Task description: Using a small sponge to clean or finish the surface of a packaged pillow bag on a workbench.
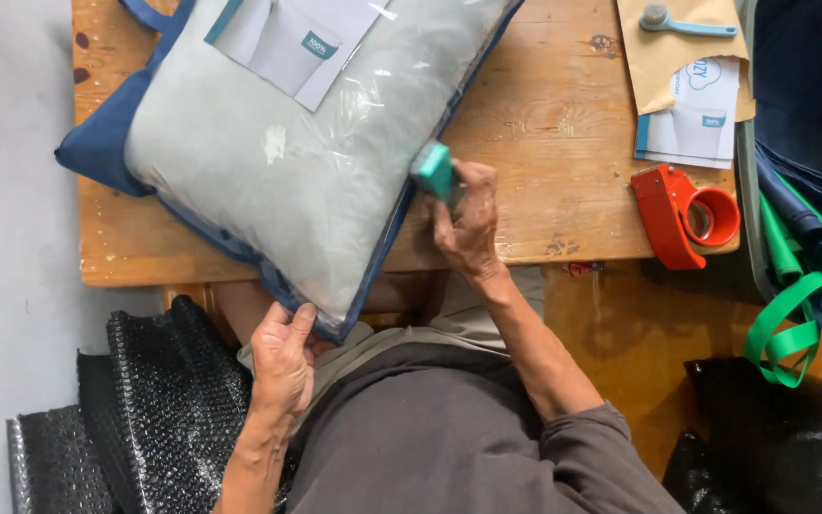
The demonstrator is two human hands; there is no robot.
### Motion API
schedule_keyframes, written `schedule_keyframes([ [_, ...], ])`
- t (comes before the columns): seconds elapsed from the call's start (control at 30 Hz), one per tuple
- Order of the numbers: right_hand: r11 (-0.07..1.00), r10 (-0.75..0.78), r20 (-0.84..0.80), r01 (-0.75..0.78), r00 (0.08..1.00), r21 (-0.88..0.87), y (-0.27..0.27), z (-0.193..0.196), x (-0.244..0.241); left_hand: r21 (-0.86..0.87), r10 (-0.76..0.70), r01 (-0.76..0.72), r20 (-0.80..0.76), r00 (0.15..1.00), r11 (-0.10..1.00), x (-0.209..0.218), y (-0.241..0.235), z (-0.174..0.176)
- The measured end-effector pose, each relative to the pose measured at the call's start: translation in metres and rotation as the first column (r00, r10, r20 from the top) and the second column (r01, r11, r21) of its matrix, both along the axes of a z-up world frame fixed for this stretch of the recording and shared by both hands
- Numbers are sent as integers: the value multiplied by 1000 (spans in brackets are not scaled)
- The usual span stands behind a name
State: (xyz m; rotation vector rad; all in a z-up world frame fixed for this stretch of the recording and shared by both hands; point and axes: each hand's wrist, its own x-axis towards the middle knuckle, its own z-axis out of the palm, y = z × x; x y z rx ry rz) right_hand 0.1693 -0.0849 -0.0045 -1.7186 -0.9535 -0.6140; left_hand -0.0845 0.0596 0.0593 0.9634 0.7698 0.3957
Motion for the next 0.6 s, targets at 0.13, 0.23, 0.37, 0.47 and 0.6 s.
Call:
schedule_keyframes([
  [0.13, 998, 51, -63, -52, 997, -24, 5, 41, -43, -16, 63, -63, -38, 997, 998, -23, 15, -25],
  [0.23, 925, 337, 113, -307, 935, -225, 18, 41, -60, 53, 69, -67, -40, 997, 996, -27, 28, -30],
  [0.37, 954, 257, 254, -204, 932, -218, 31, 24, -15, 169, 147, -132, -78, 986, 977, -41, 54, -42],
  [0.47, 991, 3, 184, 21, 983, -130, 29, 23, 47, 215, 133, -102, -135, 982, 971, -52, 78, -41],
  [0.6, 891, -452, -11, 452, 892, -39, 5, 43, 147, 229, 99, -62, -155, 983, 971, -61, 106, -55],
])
